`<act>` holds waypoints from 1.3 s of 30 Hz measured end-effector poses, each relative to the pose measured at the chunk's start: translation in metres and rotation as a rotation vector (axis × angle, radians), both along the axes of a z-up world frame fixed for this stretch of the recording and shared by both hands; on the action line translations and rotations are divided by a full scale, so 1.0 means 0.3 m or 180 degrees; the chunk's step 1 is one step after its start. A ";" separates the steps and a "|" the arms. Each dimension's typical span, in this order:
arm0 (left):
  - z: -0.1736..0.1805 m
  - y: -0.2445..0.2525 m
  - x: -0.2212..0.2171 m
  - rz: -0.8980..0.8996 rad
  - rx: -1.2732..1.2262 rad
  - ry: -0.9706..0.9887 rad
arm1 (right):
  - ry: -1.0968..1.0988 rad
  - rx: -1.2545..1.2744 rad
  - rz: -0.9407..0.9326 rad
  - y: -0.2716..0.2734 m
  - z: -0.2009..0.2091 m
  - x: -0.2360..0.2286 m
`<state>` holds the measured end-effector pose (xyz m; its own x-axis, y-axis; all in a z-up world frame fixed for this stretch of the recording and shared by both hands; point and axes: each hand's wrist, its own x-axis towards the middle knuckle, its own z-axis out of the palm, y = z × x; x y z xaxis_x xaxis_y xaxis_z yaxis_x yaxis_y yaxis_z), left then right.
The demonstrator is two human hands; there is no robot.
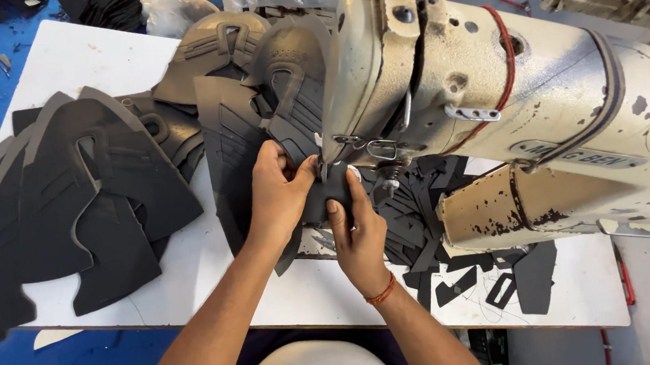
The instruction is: The person uses a sewing machine to stitch black material pieces together. They repeatedly pick up pieces, align them under the needle, sew them, and then trim excess material with scissors.
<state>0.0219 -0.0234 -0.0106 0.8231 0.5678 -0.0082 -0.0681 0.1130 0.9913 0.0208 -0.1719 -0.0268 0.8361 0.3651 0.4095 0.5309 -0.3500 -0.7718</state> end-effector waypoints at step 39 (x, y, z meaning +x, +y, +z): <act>-0.258 0.023 -0.512 0.1157 -0.1542 -0.0150 | -0.0120 -0.1926 0.0249 -0.156 -0.197 -0.166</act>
<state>-0.1317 -0.0165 -0.0880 0.5830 0.7533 -0.3043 -0.2296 0.5120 0.8278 -0.0291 -0.2187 -0.0858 0.7864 0.6019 0.1391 0.5958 -0.6793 -0.4285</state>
